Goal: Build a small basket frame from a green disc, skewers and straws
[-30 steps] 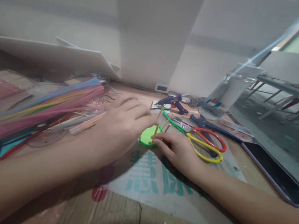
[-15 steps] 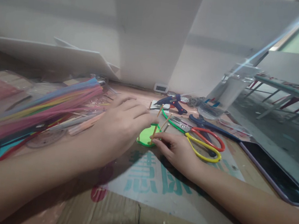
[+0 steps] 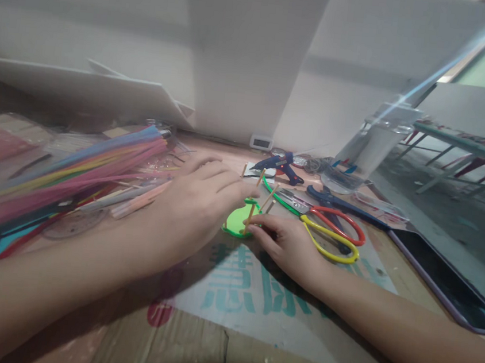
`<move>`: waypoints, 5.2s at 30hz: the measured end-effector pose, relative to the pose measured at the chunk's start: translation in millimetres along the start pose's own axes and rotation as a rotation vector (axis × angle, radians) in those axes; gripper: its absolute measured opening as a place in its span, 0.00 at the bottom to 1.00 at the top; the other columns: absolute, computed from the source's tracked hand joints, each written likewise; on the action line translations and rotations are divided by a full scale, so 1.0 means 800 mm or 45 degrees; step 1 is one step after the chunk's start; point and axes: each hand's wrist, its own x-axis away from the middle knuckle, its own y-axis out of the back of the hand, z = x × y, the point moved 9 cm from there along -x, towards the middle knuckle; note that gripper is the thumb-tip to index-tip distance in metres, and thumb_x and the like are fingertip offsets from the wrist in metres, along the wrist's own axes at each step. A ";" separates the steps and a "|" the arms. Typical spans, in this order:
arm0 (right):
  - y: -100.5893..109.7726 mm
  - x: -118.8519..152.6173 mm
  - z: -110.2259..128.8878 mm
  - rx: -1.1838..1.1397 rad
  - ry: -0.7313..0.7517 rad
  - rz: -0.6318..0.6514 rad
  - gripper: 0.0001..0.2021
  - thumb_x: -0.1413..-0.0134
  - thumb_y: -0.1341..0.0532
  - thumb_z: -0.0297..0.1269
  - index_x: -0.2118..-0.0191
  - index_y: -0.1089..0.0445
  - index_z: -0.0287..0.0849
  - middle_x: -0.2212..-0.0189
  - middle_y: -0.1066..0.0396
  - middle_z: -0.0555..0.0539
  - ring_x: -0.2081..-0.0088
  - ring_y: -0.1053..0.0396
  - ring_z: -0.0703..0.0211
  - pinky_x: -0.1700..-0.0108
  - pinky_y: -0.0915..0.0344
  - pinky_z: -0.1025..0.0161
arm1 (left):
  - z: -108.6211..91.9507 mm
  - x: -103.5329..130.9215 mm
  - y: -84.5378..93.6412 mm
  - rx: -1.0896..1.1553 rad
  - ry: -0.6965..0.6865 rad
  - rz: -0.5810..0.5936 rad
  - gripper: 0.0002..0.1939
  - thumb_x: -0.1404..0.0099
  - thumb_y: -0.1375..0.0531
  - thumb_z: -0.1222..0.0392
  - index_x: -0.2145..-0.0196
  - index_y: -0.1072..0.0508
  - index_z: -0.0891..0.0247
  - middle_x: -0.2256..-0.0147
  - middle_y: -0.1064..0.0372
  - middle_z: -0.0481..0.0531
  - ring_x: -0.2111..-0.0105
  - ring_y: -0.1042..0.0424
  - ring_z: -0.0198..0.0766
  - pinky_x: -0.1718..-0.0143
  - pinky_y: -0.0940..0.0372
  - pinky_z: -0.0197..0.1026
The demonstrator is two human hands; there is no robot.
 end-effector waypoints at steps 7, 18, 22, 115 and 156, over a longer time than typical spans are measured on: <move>0.001 0.002 -0.001 -0.004 -0.003 -0.006 0.10 0.36 0.40 0.39 0.59 0.21 0.47 0.64 0.18 0.49 0.65 0.24 0.57 0.62 0.33 0.63 | 0.001 -0.001 0.000 -0.012 0.036 0.013 0.08 0.28 0.44 0.63 0.52 0.30 0.60 0.61 0.26 0.50 0.58 0.31 0.42 0.49 0.42 0.48; 0.022 0.010 0.005 -0.061 0.099 -0.178 0.12 0.36 0.40 0.40 0.53 0.23 0.45 0.70 0.21 0.50 0.74 0.30 0.63 0.70 0.35 0.66 | 0.006 -0.011 0.032 -0.073 0.099 -0.054 0.10 0.29 0.43 0.53 0.56 0.27 0.60 0.58 0.24 0.53 0.55 0.30 0.47 0.51 0.39 0.51; 0.047 0.025 0.014 -0.111 0.211 -0.366 0.07 0.36 0.40 0.39 0.62 0.27 0.43 0.73 0.25 0.51 0.74 0.31 0.64 0.71 0.35 0.68 | 0.023 -0.015 0.053 -0.062 0.182 -0.084 0.18 0.28 0.46 0.53 0.76 0.34 0.60 0.72 0.29 0.51 0.67 0.32 0.43 0.59 0.39 0.49; -0.002 -0.009 -0.075 -0.685 -0.052 -0.150 0.28 0.42 0.45 0.33 0.36 0.49 0.47 0.59 0.31 0.46 0.63 0.27 0.59 0.55 0.27 0.55 | 0.069 0.087 -0.114 1.261 0.908 0.144 0.26 0.35 0.40 0.60 0.41 0.40 0.59 0.48 0.29 0.58 0.46 0.28 0.45 0.44 0.34 0.50; 0.001 -0.009 -0.067 -0.400 -0.056 -0.101 0.23 0.40 0.41 0.37 0.40 0.38 0.48 0.49 0.24 0.43 0.46 0.27 0.51 0.40 0.34 0.47 | 0.050 0.042 0.007 0.027 0.186 0.005 0.21 0.35 0.44 0.71 0.47 0.26 0.57 0.42 0.35 0.58 0.42 0.36 0.49 0.42 0.40 0.57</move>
